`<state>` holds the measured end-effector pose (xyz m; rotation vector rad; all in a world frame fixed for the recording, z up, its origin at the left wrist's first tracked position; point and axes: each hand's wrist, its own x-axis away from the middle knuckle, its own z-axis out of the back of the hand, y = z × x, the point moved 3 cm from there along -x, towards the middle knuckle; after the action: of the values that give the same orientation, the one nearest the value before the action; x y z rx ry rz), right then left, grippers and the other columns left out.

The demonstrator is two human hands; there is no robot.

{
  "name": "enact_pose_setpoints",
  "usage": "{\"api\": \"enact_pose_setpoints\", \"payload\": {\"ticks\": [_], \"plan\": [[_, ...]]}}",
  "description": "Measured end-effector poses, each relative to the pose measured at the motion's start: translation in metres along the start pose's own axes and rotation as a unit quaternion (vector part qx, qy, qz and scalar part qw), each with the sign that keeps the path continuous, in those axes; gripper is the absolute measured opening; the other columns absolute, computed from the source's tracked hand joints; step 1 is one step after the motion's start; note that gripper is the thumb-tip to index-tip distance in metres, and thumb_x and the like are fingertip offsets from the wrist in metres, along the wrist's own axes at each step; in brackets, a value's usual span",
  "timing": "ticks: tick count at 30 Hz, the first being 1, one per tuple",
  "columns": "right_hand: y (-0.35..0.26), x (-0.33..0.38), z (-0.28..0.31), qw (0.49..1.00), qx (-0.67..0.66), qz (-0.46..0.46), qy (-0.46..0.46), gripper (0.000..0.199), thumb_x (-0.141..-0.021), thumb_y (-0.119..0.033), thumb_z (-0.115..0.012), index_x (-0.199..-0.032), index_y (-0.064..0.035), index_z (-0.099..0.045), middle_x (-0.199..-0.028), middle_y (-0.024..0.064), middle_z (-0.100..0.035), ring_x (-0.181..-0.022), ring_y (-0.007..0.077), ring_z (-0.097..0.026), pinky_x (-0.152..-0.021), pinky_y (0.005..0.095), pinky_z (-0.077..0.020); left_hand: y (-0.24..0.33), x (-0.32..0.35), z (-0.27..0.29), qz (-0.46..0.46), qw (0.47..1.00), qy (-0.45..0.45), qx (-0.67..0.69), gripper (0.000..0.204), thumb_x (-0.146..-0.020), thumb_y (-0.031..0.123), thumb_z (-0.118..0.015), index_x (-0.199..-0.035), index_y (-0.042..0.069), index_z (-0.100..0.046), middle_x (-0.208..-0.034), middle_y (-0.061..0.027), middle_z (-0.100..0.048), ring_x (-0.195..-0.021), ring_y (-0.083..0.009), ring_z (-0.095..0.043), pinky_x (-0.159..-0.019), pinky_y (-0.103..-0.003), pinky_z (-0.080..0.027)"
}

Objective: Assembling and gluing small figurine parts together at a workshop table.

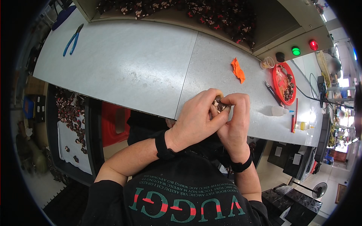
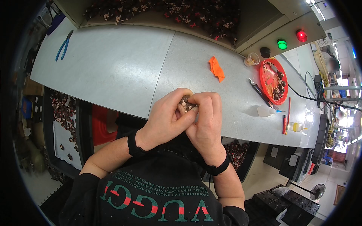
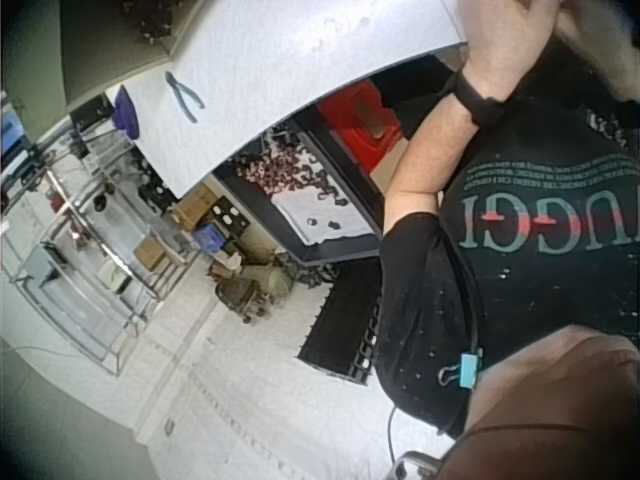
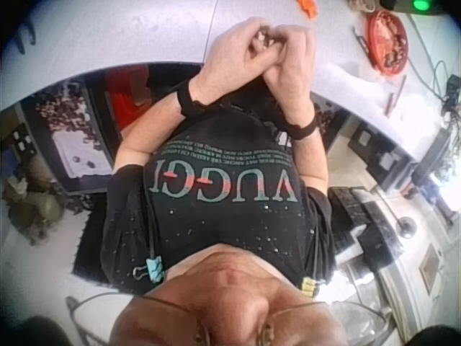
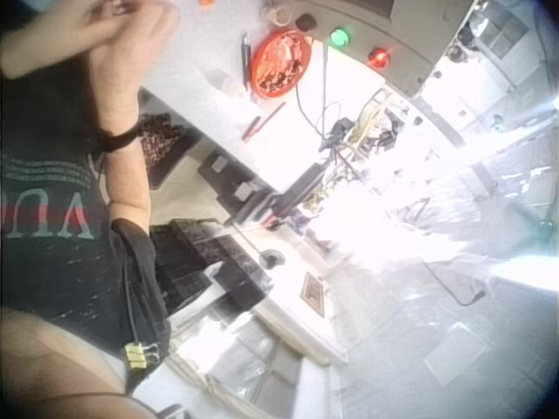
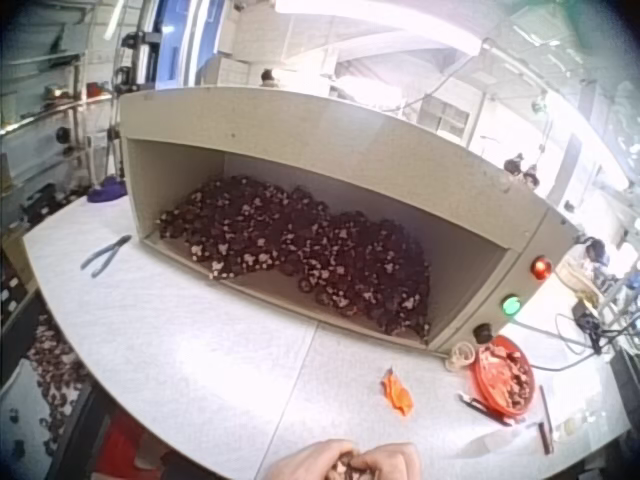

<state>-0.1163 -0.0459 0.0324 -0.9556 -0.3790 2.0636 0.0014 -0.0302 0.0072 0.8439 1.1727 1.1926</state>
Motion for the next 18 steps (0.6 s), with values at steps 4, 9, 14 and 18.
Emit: {"api": "enact_pose_setpoints", "payload": {"ticks": [4, 9, 14, 18], "plan": [[0.0001, 0.0003, -0.0002, 1.0, -0.001, 0.0, 0.0, 0.035, -0.072, -0.008, -0.079, -0.096, -0.004, -0.053, -0.093, 0.009, -0.051, -0.083, 0.0246, -0.05, -0.069, 0.0345, -0.0433, 0.0001, 0.0, 0.0004, 0.002, 1.0, -0.001, 0.001, 0.025, -0.084, 0.014, -0.067, -0.103, 0.001, -0.056, -0.078, -0.0098, -0.058, -0.064, -0.0172, -0.057, -0.059, -0.029, -0.046], [-0.0012, 0.0003, -0.0008, 1.0, -0.003, -0.002, 0.003, 0.036, -0.071, -0.008, -0.079, -0.096, -0.0042, -0.053, -0.093, 0.0091, -0.051, -0.083, 0.0249, -0.051, -0.07, 0.0346, -0.0435, -0.0005, 0.0008, 0.0006, 0.001, 1.0, 0.002, 0.002, 0.026, -0.084, 0.014, -0.067, -0.103, 0.001, -0.057, -0.079, -0.01, -0.059, -0.064, -0.0173, -0.058, -0.059, -0.029, -0.046], [-0.001, 0.0014, -0.0004, 1.0, -0.011, -0.005, 0.015, 0.036, -0.07, -0.006, -0.079, -0.096, -0.004, -0.053, -0.093, 0.01, -0.052, -0.083, 0.027, -0.052, -0.07, 0.0355, -0.044, 0.0009, 0.0016, 0.0005, 0.001, 1.0, -0.002, 0.0, 0.027, -0.083, 0.013, -0.067, -0.104, 0.001, -0.056, -0.08, -0.0099, -0.058, -0.065, -0.016, -0.057, -0.06, -0.028, -0.046], [0.0004, 0.0, 0.0001, 1.0, -0.018, -0.005, 0.023, 0.035, -0.068, -0.003, -0.077, -0.095, -0.0039, -0.054, -0.092, 0.0108, -0.053, -0.084, 0.0285, -0.052, -0.07, 0.0371, -0.0446, 0.0002, 0.0003, -0.0001, 0.033, 0.999, -0.016, 0.023, 0.027, -0.083, 0.014, -0.067, -0.104, 0.001, -0.056, -0.08, -0.011, -0.058, -0.067, -0.0199, -0.058, -0.06, -0.031, -0.046]]}}
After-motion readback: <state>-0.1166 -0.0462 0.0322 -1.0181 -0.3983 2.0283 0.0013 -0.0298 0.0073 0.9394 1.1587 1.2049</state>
